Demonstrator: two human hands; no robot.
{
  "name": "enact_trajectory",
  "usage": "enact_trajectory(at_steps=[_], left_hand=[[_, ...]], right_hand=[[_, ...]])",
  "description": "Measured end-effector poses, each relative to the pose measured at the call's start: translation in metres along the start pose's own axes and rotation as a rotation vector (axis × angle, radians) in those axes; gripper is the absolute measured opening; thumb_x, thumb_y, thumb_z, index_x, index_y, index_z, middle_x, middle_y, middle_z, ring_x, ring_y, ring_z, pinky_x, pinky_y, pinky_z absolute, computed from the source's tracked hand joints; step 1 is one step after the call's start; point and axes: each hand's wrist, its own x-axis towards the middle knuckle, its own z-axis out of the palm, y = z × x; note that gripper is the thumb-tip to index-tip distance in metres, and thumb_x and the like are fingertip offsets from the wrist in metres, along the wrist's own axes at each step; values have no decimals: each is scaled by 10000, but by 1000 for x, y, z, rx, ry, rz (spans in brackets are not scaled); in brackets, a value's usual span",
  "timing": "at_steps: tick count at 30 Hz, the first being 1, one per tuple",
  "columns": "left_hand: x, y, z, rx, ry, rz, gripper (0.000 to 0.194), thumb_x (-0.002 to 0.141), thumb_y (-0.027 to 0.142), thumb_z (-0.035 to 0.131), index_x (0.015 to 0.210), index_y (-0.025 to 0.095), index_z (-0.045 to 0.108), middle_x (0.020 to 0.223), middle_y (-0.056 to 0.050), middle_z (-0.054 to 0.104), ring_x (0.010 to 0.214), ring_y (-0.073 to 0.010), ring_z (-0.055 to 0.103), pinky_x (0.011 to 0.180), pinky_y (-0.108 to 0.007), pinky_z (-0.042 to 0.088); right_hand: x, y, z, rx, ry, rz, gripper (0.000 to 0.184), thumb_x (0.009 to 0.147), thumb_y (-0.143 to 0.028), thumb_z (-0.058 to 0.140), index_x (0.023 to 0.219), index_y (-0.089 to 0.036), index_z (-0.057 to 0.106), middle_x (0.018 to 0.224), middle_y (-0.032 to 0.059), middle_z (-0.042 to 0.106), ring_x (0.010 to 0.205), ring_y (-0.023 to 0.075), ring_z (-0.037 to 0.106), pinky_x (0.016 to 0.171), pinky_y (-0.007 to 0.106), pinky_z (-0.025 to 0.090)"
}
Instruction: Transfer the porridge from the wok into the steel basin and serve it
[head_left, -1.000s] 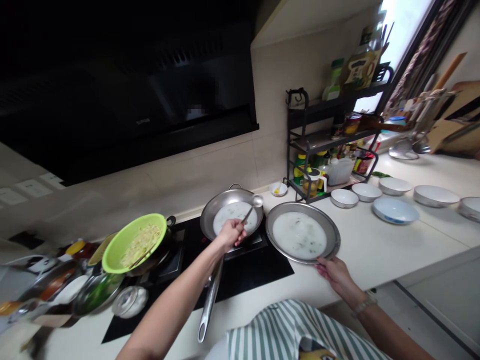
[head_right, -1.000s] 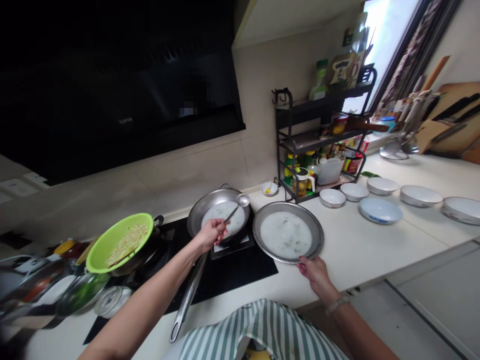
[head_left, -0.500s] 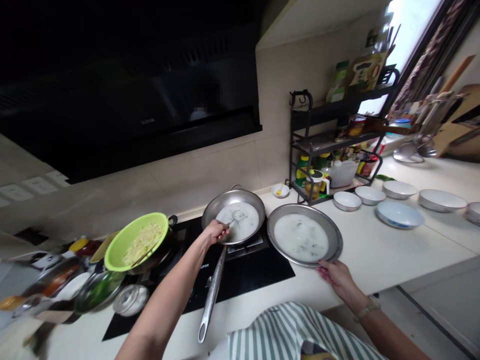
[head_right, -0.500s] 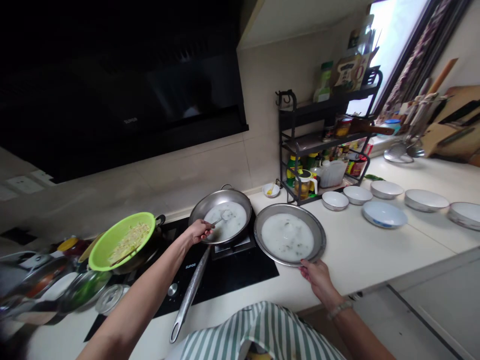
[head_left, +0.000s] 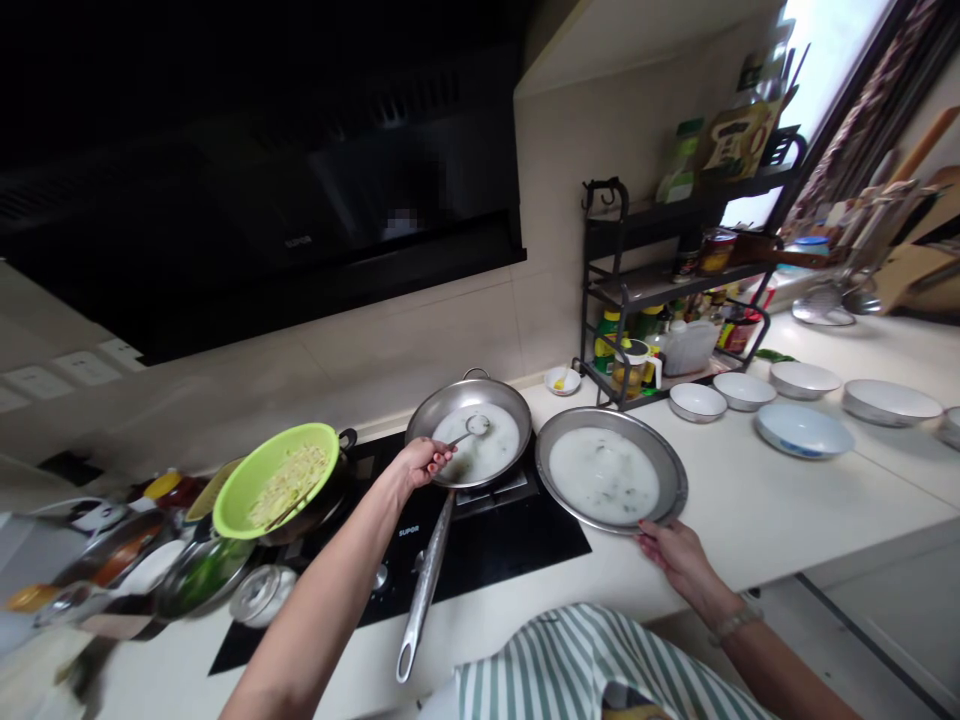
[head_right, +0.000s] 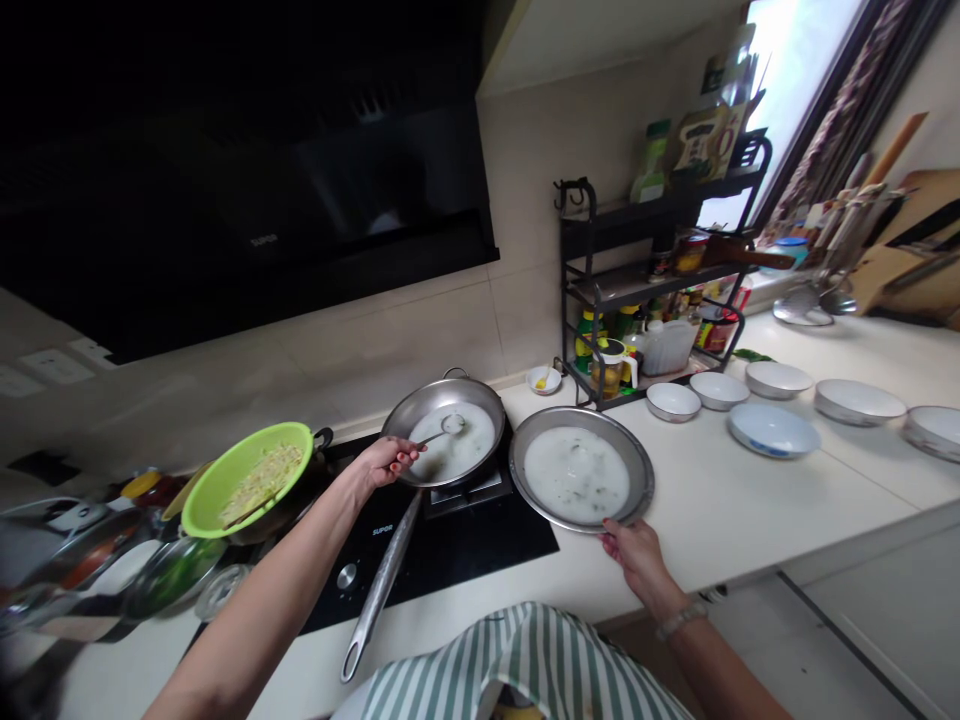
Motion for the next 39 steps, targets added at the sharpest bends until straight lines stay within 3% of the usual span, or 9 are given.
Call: enact_trajectory(at_steps=[16, 21, 26, 33, 36, 39], left_hand=[[-21, 8, 18, 2, -71, -40, 144, 750, -53, 508, 751, 25, 628, 537, 0, 513, 332, 12, 323, 291, -80, 164], [-37, 18, 36, 53, -137, -11, 163, 773, -21, 484, 779, 50, 630, 536, 5, 522, 341, 2, 319, 294, -83, 171], [-46, 18, 67, 142, -197, -11, 139, 772, 2, 520, 812, 58, 641, 533, 15, 526, 340, -2, 319, 298, -104, 153], [-31, -19, 116, 342, -280, -11, 104, 795, 32, 535, 738, 97, 594, 502, 12, 540, 330, -20, 328, 331, -151, 181], [-22, -43, 131, 512, -267, 103, 155, 813, 65, 518, 682, 140, 547, 491, 16, 539, 325, -39, 333, 352, -179, 211], [-17, -60, 139, 778, -207, 329, 193, 818, 82, 505, 647, 164, 540, 498, 12, 535, 361, -69, 385, 414, -211, 295]], right_hand=[[3, 2, -2, 15, -15, -2, 276, 615, 17, 684, 681, -211, 543, 508, -28, 627, 421, 102, 579, 396, 145, 463], [3, 2, -2, 18, -18, 0, 275, 617, 20, 676, 673, -214, 543, 505, -30, 626, 414, 99, 573, 397, 145, 465], [2, 2, -2, -1, -15, -11, 277, 614, 10, 679, 682, -219, 538, 499, -35, 617, 413, 104, 571, 385, 146, 456], [-1, 0, -1, -1, -11, -11, 280, 619, 5, 686, 687, -220, 533, 504, -24, 621, 426, 116, 575, 392, 161, 451], [-3, -1, 0, -13, -5, -15, 283, 609, 4, 696, 672, -220, 534, 509, -26, 623, 428, 120, 580, 397, 167, 454], [-4, -1, 0, -23, -3, -29, 286, 601, 4, 698, 655, -219, 526, 512, -21, 623, 428, 125, 586, 401, 172, 455]])
